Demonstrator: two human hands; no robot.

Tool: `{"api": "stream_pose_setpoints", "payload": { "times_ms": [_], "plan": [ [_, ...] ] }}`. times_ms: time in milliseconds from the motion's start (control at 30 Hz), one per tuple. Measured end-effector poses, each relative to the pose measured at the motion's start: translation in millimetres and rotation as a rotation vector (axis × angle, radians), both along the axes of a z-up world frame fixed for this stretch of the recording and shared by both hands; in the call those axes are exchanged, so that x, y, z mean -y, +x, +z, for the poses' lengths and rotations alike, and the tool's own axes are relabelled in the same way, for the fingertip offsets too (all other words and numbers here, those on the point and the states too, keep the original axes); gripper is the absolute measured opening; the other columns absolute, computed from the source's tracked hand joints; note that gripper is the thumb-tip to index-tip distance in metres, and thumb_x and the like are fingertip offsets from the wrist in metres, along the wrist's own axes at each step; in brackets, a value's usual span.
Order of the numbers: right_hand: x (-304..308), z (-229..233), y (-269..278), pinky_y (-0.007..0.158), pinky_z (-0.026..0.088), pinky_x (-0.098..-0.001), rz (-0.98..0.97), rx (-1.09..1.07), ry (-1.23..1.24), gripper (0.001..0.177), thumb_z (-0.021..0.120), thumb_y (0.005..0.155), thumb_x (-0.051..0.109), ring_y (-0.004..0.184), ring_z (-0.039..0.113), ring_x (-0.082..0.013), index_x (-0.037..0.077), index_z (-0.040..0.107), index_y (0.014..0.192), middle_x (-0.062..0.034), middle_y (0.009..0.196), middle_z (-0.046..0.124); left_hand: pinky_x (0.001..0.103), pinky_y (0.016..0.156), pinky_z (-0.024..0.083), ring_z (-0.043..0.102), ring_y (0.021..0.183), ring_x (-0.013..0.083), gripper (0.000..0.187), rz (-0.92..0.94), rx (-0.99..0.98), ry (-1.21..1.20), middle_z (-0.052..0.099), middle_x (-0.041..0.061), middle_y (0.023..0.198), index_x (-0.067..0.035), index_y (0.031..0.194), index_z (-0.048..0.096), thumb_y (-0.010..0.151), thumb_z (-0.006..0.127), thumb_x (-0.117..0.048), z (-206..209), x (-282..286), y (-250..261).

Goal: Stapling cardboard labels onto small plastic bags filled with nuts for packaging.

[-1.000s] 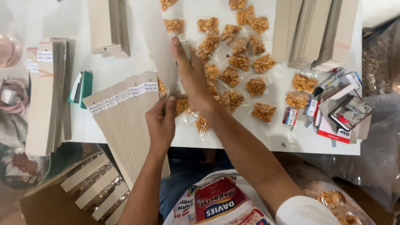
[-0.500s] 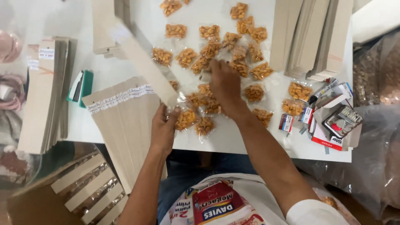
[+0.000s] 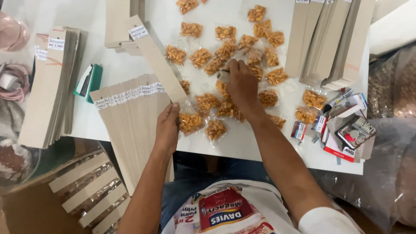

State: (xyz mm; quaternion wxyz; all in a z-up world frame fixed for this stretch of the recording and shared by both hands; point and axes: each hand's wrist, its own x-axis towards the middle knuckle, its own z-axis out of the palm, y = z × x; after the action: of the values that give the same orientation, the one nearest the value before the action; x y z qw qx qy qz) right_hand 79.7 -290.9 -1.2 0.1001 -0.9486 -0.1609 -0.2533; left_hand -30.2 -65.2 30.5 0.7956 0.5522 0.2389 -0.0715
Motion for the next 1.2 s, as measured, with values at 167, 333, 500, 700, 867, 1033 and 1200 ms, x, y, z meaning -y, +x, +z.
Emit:
{"api": "stream_pose_setpoints", "payload": {
  "times_ms": [167, 333, 500, 700, 867, 1033, 1200],
  "plan": [
    [-21, -20, -28, 0.068, 0.055, -0.0425, 0.267, 0.239, 0.115, 0.01, 0.056, 0.098, 0.007, 0.074, 0.062, -0.0289, 0.014, 0.059, 0.092, -0.0066, 0.085, 0.053, 0.034, 0.084, 0.058, 0.068, 0.097, 0.0179, 0.033, -0.005, -0.051, -0.039, 0.071, 0.01, 0.107, -0.008, 0.127, 0.068, 0.105, 0.059, -0.031, -22, 1, 7],
    [-59, 6, -91, 0.094, 0.059, -0.0487, 0.702, 0.285, 0.175, 0.011, 0.073, 0.097, 0.015, 0.094, 0.071, -0.0306, 0.009, 0.069, 0.089, -0.0084, 0.094, 0.064, 0.021, 0.069, 0.053, 0.061, 0.084, 0.012, 0.062, 0.025, -0.173, -0.205, 0.065, 0.003, 0.1, -0.006, 0.126, 0.065, 0.103, 0.043, -0.06, 9, 6, 6],
    [-52, 22, -90, 0.099, 0.058, -0.0454, 0.773, 0.255, 0.191, 0.011, 0.072, 0.098, 0.017, 0.098, 0.072, -0.0281, 0.011, 0.07, 0.09, -0.0069, 0.095, 0.064, 0.024, 0.07, 0.054, 0.059, 0.077, 0.0113, 0.04, -0.094, 0.046, -0.042, 0.061, 0.003, 0.086, -0.005, 0.1, 0.068, 0.105, 0.054, -0.042, 14, 7, 0],
    [-55, 38, -70, 0.081, 0.057, -0.0413, 0.575, 0.033, 0.659, 0.032, 0.057, 0.103, 0.039, 0.084, 0.069, -0.0274, 0.014, 0.065, 0.086, -0.004, 0.084, 0.064, 0.024, 0.067, 0.052, 0.057, 0.072, 0.0079, 0.03, -0.112, 0.176, 0.208, 0.062, -0.001, 0.074, -0.011, 0.085, 0.072, 0.106, 0.062, -0.029, -17, 0, -1],
    [-111, 67, -50, 0.08, 0.049, -0.0301, 0.085, -0.404, 1.536, 0.029, 0.058, 0.106, 0.043, 0.082, 0.058, -0.0071, 0.017, 0.062, 0.093, 0.0074, 0.086, 0.062, 0.03, 0.07, 0.048, 0.053, 0.074, 0.0118, 0.033, -0.173, 0.303, 0.468, 0.059, -0.001, 0.07, -0.011, 0.081, 0.073, 0.107, 0.06, -0.027, -8, -2, -11],
    [-127, 88, -51, 0.079, 0.047, -0.0327, 0.015, -0.714, 1.65, 0.057, 0.061, 0.094, 0.063, 0.079, 0.062, -0.0199, 0.007, 0.07, 0.088, -0.0058, 0.083, 0.066, 0.031, 0.068, 0.049, 0.058, 0.068, 0.0118, 0.037, -0.234, 0.309, 0.609, 0.067, 0.006, 0.063, -0.008, 0.077, 0.075, 0.107, 0.063, -0.027, -17, -8, -26],
    [-103, 74, -65, 0.08, 0.054, -0.0333, 0.098, -0.694, 1.507, 0.04, 0.068, 0.097, 0.051, 0.091, 0.067, -0.0152, 0.012, 0.074, 0.101, -0.0043, 0.095, 0.074, 0.031, 0.07, 0.05, 0.055, 0.076, 0.0104, 0.033, -0.172, 0.216, 0.564, 0.067, 0.003, 0.07, -0.009, 0.083, 0.075, 0.107, 0.06, -0.027, -3, -2, -39]
  ]
}}
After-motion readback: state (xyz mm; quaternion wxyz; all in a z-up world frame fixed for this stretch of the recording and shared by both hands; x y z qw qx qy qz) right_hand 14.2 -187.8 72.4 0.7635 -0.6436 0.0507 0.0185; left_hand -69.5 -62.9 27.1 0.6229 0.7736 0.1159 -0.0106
